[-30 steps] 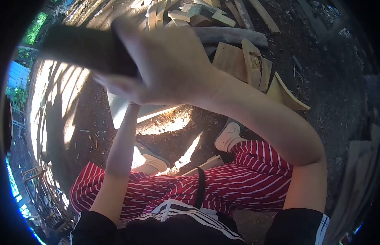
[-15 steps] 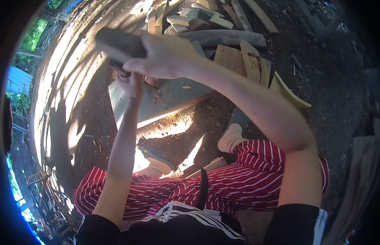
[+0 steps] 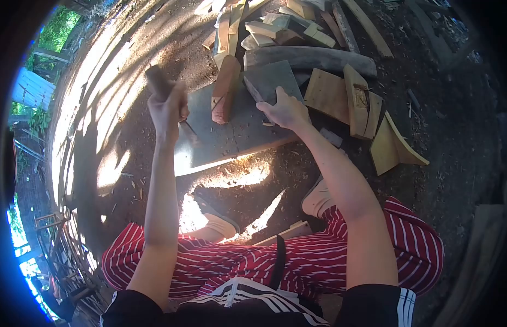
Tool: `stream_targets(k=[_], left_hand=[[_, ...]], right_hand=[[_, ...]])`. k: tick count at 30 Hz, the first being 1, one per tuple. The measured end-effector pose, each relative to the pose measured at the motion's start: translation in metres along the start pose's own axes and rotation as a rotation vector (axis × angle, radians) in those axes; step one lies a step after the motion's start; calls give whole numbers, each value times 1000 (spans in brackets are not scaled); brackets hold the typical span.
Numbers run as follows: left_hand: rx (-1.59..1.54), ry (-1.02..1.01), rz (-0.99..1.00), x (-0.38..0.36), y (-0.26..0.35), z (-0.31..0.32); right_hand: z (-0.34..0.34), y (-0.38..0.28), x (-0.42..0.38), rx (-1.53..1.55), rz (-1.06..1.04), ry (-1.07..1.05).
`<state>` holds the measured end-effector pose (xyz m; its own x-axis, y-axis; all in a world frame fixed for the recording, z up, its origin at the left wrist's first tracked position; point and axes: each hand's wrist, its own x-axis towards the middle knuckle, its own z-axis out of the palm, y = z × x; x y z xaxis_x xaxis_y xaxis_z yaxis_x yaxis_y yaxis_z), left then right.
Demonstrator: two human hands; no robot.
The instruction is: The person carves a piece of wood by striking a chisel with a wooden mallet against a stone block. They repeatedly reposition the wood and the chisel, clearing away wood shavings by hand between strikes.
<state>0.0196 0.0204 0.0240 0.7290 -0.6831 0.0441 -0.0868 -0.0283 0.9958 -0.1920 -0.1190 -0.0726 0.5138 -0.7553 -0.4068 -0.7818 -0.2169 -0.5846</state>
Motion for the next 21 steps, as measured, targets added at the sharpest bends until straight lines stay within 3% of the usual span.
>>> stream_targets(k=[2,3,5,6,8,12,14,15,17,18,19,21], left_hand=[[477,-216,-66,12,-1,8],[474,-209,-65,15,-13,14],[902,-309,257,15,-42,30],[898,-306,259,14,-44,38],[1182,-234,189,11,-48,51],[1237,-179,156,20,-61,49],[1010,-229,76,27,-73,39],[1014,-232,80,36,-90,30],[706,-156,155,54,-123,14],[584,-218,-311,44,-81,15],[602,-230,-296,42,-86,9],[393,-233,-450,45,-94,-6]], right_hand=[[0,-1,-2,9,2,10],[1,-1,-2,4,-4,9],[3,2,-1,47,21,23],[4,1,-1,43,20,27],[6,2,-3,46,39,44],[3,-4,-7,-21,10,94],[1,-4,-8,-35,2,69],[1,-4,-8,-29,4,71],[2,-3,-10,-46,-1,113],[3,-1,-12,-35,5,118],[3,1,-11,-41,-6,130],[8,-2,-7,-17,-18,160]])
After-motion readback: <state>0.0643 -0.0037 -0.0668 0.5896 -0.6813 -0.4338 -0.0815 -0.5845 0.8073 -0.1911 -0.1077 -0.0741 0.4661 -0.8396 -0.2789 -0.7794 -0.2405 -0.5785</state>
